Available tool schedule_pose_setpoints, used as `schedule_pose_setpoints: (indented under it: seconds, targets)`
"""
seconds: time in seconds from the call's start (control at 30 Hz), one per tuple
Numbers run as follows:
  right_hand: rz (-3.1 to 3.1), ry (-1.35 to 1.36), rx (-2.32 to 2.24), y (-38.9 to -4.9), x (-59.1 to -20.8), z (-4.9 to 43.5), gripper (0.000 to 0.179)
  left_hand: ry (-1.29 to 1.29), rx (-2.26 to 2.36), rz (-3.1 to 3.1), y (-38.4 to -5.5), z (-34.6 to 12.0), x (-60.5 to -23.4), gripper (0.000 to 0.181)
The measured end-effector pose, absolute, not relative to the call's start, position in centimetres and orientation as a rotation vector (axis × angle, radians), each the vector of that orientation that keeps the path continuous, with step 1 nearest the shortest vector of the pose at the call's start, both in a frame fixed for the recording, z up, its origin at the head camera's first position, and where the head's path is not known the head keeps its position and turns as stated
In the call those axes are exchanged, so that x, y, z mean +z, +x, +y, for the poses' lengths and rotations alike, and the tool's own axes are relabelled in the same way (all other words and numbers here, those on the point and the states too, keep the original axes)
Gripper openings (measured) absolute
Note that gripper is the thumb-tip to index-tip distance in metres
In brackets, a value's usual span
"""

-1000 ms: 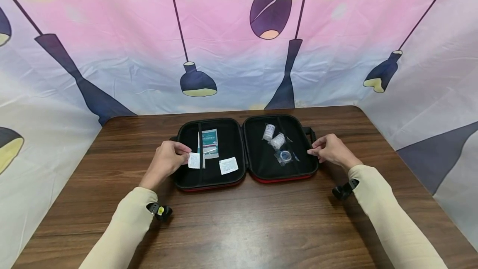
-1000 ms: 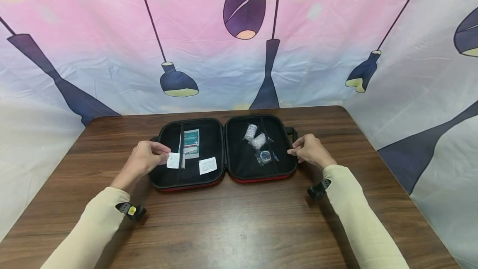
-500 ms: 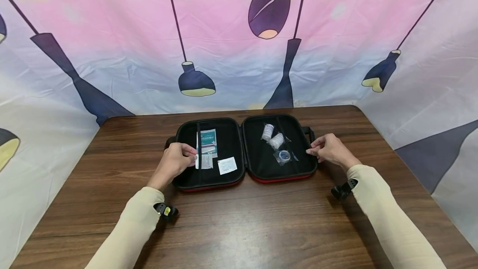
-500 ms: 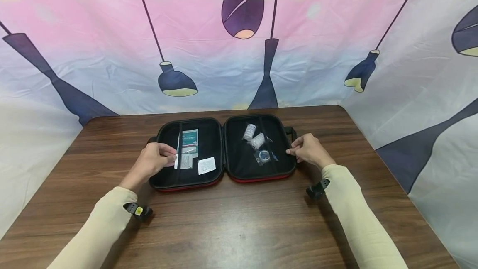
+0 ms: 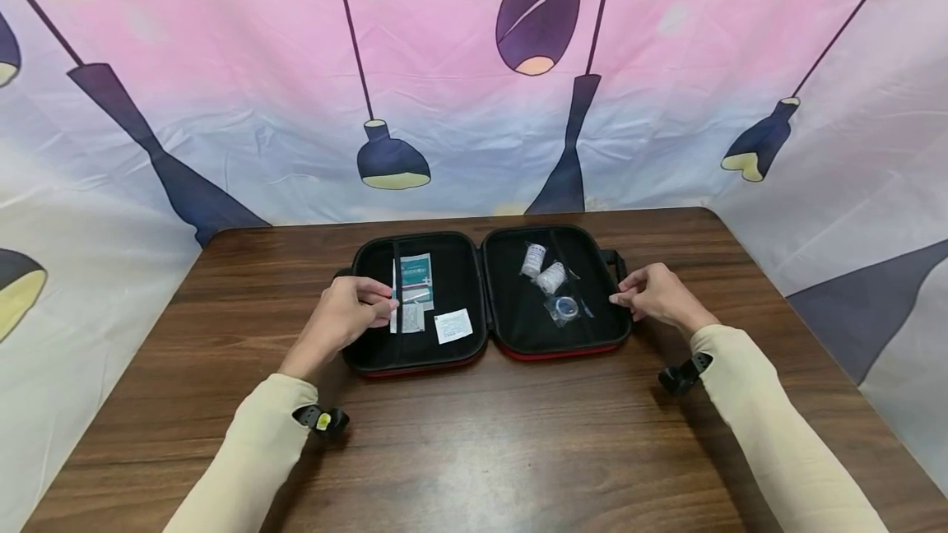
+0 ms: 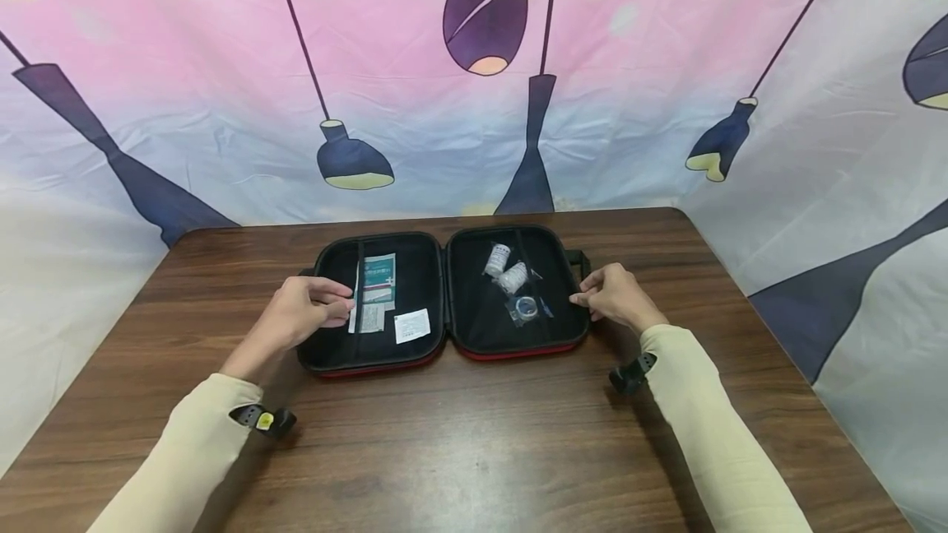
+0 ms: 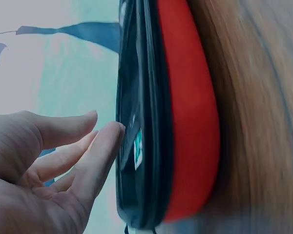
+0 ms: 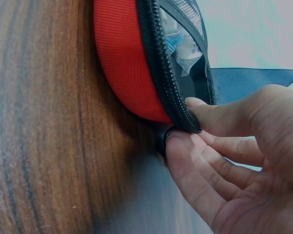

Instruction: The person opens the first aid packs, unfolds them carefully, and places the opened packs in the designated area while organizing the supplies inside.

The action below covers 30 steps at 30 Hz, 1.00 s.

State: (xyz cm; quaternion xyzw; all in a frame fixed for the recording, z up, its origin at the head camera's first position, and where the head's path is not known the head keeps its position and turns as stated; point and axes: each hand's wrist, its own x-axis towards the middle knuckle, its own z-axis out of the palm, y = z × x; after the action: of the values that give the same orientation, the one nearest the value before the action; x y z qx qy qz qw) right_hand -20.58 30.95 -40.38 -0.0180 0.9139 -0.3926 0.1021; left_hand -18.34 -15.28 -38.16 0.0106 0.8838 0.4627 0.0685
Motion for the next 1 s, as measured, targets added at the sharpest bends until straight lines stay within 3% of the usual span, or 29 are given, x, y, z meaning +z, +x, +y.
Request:
schedule_pose_setpoints:
  seconds: [1.0]
  targets:
    - [2.687, -0.071, -1.165, -20.5, -40.4, 31.1, 0.032, -0.063, 1.567, 2.332, -19.3, -10.4, -40.0, 0.019]
